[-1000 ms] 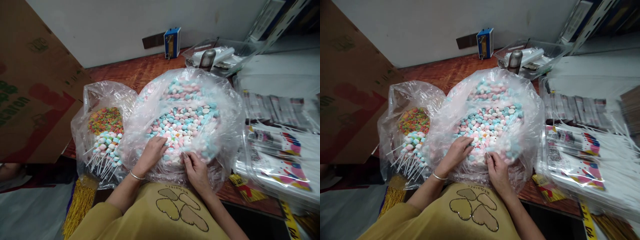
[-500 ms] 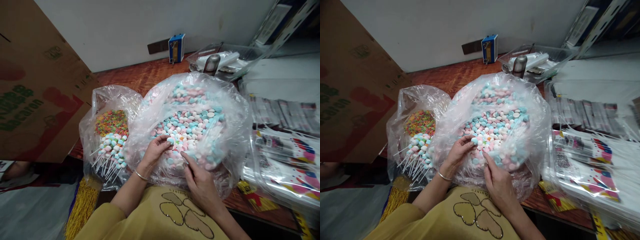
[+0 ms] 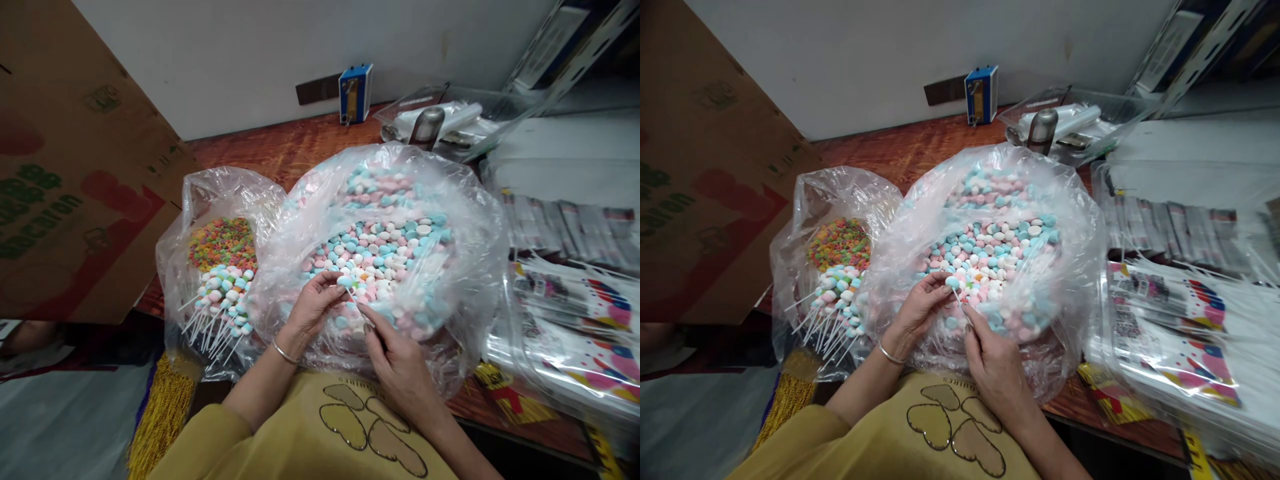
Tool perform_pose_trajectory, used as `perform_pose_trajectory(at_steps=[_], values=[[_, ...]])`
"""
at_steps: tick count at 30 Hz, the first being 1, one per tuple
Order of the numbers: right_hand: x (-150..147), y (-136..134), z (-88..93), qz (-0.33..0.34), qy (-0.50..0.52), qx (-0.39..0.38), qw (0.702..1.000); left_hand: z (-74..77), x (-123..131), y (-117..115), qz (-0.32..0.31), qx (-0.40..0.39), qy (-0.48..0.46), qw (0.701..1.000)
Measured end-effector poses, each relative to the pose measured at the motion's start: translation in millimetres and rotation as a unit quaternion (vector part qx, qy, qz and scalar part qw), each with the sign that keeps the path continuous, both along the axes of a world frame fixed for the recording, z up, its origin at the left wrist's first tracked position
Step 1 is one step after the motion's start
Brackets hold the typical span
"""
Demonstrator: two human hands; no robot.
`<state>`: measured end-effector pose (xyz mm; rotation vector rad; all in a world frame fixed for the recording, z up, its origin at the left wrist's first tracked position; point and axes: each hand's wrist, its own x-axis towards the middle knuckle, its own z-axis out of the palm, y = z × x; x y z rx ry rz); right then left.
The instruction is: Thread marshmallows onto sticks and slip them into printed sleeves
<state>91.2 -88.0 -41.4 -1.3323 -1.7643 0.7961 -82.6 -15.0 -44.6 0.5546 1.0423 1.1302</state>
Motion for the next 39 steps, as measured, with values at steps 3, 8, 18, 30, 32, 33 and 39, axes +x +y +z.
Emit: perform_pose_trajectory(at_steps=[3, 8, 18, 30, 32, 33, 39], values=[[0, 0, 0.4, -0.005, -0.008, -0.005, 1.0, -0.8, 0, 0, 0.0, 0.004, 0.001, 1.0], [0, 0, 3.2, -0.014, -0.022, -0.033, 0.999, 0.0, 2, -2, -0.002, 0.013, 0.016, 1.0], [-6, 1, 6.4, -0.036, -0.008, -0.062, 0.997, -5.6, 8, -7, -0.004, 0.062, 0.056, 0.997], [-16, 7, 0.7, -0.052, -0.001, -0.059, 0.997, -5.3, 16, -8, 0.004, 0.098, 0.1, 0.99], [-17, 9, -2.5, -0.061, -0.001, -0.058, 0.996, -5.6, 17, -9, 0.006, 0.109, 0.112, 0.988], [-17, 9, -4.0, -0.068, -0.002, -0.056, 0.996, -5.4, 18, -9, 0.008, 0.116, 0.118, 0.986], [-16, 14, -7.5, -0.073, -0.023, -0.055, 0.996, -4.0, 20, -12, 0.02, 0.16, 0.135, 0.978]])
